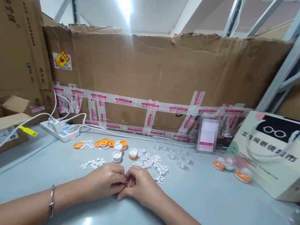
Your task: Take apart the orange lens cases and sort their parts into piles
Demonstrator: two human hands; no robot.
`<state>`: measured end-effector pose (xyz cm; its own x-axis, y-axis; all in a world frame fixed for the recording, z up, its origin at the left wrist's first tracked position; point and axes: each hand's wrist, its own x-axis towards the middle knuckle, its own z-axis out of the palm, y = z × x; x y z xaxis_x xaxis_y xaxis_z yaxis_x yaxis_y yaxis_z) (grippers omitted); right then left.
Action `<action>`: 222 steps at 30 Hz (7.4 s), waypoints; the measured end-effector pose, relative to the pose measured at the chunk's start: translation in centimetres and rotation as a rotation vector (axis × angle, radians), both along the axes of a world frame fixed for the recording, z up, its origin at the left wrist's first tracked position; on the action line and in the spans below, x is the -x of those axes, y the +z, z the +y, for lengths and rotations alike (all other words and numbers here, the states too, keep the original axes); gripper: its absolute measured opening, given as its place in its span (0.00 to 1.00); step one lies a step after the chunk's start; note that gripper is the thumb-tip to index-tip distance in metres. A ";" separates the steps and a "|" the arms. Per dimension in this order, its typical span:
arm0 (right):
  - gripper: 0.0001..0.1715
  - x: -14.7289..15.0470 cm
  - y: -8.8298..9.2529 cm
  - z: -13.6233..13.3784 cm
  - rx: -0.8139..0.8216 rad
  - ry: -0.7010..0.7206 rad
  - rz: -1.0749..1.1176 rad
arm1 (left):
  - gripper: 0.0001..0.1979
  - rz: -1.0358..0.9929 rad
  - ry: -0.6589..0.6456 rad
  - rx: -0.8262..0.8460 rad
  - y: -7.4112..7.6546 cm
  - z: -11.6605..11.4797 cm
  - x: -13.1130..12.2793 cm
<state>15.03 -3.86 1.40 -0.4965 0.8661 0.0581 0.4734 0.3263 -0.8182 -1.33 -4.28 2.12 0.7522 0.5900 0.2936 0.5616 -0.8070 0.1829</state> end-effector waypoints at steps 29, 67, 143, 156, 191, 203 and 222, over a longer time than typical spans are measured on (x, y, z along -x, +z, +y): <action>0.21 -0.3 0.2 -0.3 0.029 0.004 0.007 | 0.09 0.202 0.546 -0.060 1.5 5.5 5.1; 0.20 -0.2 0.0 0.0 -0.002 -0.012 0.006 | 0.04 -0.091 0.105 0.113 -0.2 0.0 0.3; 0.10 -0.2 0.1 -0.3 -0.002 0.013 0.033 | 0.08 0.115 -0.067 -0.367 0.3 0.6 1.0; 0.11 -0.3 0.4 -0.7 0.005 0.024 0.018 | 0.04 -0.050 0.218 -0.036 3.7 1.9 4.2; 0.13 -0.6 0.2 -0.6 -0.004 0.032 -0.003 | 0.07 0.339 0.682 0.541 5.9 5.2 14.1; 0.14 -0.5 0.3 -0.7 0.033 0.032 0.046 | 0.05 0.395 0.715 0.484 5.7 5.0 13.8; 0.18 -0.1 -0.2 -0.6 0.104 0.044 0.379 | 0.07 -0.035 -0.053 0.092 4.0 0.5 3.7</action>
<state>15.17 -4.45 1.23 -0.4932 0.8555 0.1575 0.1189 0.2456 -0.9620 -5.07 -3.77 6.15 0.7729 0.5756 0.2670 0.5108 -0.8141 0.2762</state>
